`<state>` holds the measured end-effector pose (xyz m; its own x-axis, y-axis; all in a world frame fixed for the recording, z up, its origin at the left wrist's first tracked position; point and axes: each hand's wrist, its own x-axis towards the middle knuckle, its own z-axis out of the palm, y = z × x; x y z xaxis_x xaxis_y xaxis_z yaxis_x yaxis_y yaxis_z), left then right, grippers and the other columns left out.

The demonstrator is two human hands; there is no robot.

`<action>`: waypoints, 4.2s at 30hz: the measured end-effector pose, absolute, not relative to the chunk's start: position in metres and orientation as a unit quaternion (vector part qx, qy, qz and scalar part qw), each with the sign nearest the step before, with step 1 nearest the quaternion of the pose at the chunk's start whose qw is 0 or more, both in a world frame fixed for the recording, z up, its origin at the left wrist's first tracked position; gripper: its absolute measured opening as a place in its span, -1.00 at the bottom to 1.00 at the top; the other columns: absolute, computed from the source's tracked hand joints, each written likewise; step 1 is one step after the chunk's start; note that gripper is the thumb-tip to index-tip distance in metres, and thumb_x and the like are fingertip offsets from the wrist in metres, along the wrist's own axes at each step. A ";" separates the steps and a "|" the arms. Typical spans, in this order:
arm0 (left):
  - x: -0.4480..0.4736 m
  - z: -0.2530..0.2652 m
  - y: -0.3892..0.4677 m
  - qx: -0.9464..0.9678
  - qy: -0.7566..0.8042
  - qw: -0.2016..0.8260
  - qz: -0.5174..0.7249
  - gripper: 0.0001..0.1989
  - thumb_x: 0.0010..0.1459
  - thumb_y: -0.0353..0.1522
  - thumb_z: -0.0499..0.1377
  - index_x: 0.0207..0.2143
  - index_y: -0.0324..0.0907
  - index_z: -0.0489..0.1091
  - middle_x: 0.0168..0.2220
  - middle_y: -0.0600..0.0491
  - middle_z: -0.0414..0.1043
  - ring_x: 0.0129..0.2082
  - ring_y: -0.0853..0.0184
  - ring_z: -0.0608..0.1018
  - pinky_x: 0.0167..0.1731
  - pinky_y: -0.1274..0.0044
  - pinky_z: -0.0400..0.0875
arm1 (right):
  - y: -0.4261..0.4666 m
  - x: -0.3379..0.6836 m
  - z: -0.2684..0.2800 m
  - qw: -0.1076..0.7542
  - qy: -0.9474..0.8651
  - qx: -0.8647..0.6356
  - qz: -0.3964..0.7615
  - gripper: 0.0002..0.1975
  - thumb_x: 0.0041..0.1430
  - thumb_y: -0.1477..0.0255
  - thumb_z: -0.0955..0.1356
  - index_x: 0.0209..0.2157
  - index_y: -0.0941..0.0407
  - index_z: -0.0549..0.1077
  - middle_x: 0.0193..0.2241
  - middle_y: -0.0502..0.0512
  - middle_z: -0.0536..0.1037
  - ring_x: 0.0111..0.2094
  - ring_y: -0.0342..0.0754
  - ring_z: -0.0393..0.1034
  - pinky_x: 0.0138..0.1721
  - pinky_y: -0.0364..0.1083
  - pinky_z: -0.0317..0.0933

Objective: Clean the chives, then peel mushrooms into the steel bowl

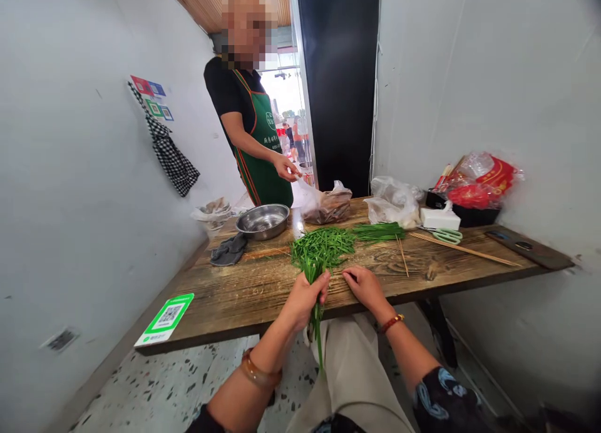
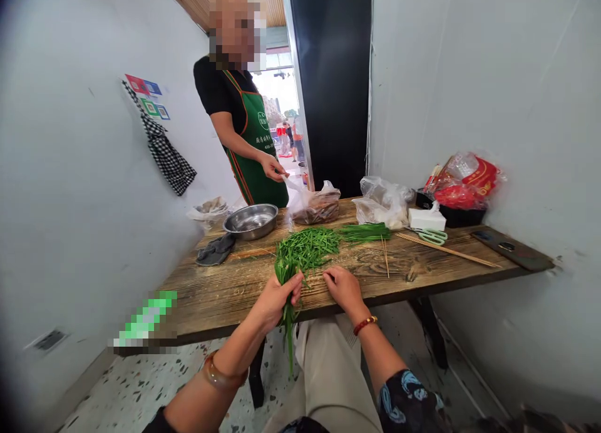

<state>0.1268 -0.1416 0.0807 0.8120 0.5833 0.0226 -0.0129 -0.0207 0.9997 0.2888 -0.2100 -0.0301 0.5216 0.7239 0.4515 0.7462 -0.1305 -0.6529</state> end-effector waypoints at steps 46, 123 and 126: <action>0.243 0.050 0.044 0.976 0.189 0.092 0.065 -0.19 0.00 -0.07 0.22 0.21 -0.28 0.11 0.21 -0.26 0.18 0.19 0.00 0.27 0.15 0.22 0.14 | -0.208 0.293 -0.026 0.513 -0.443 -0.733 0.052 -0.73 0.29 0.31 0.23 -0.25 0.07 0.53 -0.35 0.10 0.57 -0.28 -0.03 0.47 -0.24 -0.09 0.32; 0.164 0.033 0.104 0.633 0.396 0.545 0.382 -0.68 0.00 -0.21 0.25 -0.27 -0.20 0.30 -0.34 0.05 0.38 -0.42 0.41 0.47 -0.39 0.55 0.36 | -0.212 0.311 -0.057 0.428 -0.519 -0.740 0.006 -0.69 0.21 0.22 0.27 -0.25 0.04 0.59 -0.25 0.08 0.64 -0.22 -0.03 0.56 -0.21 -0.22 0.43; 0.170 0.037 0.089 0.711 0.343 0.484 0.378 -0.63 -0.16 -0.34 0.35 -0.24 -0.17 0.40 -0.19 -0.01 0.42 -0.18 0.28 0.46 -0.08 0.43 0.32 | -0.214 0.310 -0.054 0.420 -0.511 -0.750 0.013 -0.69 0.20 0.21 0.28 -0.23 0.04 0.59 -0.23 0.07 0.64 -0.20 -0.03 0.56 -0.19 -0.23 0.42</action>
<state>0.1703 0.0890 0.0374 0.4793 0.8532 0.2055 0.1214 -0.2964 0.9473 0.3102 -0.2137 -0.0545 0.4781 0.7772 0.4093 0.7549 -0.1253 -0.6438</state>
